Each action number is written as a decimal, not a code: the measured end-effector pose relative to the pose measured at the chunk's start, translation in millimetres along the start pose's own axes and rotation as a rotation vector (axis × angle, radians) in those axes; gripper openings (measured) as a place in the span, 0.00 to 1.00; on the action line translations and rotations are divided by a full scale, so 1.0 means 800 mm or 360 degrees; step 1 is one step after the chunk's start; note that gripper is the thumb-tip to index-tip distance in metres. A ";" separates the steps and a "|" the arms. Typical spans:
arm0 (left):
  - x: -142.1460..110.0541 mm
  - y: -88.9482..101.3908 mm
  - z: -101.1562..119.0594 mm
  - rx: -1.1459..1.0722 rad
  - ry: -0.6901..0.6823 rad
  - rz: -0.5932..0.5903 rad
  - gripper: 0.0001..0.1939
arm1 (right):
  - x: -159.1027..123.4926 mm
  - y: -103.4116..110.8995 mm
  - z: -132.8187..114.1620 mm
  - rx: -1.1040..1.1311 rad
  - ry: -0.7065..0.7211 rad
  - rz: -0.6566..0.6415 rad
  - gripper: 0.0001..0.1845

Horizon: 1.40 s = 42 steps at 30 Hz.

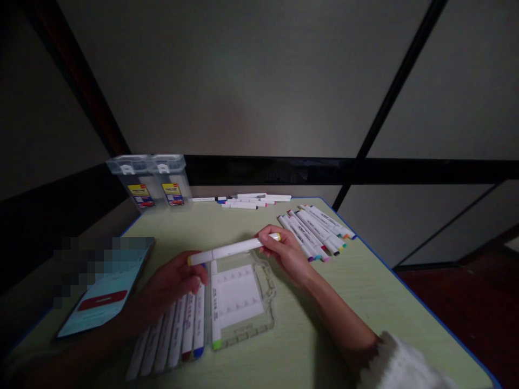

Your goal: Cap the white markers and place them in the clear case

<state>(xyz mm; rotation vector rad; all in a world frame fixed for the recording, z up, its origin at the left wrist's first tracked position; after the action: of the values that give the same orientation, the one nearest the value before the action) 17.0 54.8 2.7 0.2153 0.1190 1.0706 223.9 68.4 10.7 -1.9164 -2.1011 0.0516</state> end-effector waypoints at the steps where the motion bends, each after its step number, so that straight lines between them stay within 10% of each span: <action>1: -0.001 -0.002 0.001 -0.0023 -0.0001 -0.0015 0.13 | -0.001 -0.002 -0.001 -0.0023 -0.0003 -0.0009 0.12; 10: -0.012 -0.001 0.002 -0.0235 0.0350 0.0242 0.24 | -0.013 -0.026 0.005 -0.0026 -0.0064 -0.0026 0.19; 25: -0.018 0.008 -0.047 -0.0362 0.0543 0.0473 0.11 | -0.010 -0.030 0.014 0.0114 -0.0144 0.0136 0.23; 42: -0.017 0.000 -0.021 -0.0371 0.0481 0.0350 0.24 | -0.009 -0.029 0.019 0.0032 -0.0205 0.0113 0.17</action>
<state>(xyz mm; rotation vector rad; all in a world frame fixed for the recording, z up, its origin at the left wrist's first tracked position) 7.4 44.8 -14.1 -0.1488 0.2440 1.3210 198.4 61.4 0.2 -2.0251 -2.1032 0.2154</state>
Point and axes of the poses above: each hand's wrist, its own x-axis towards the middle knuckle, its own y-axis out of the back of the hand, z = x × y, the point moved 5 cm from there along x, towards the middle knuckle, and after that the axes turned 3 degrees about x, right-handed, at the moved point
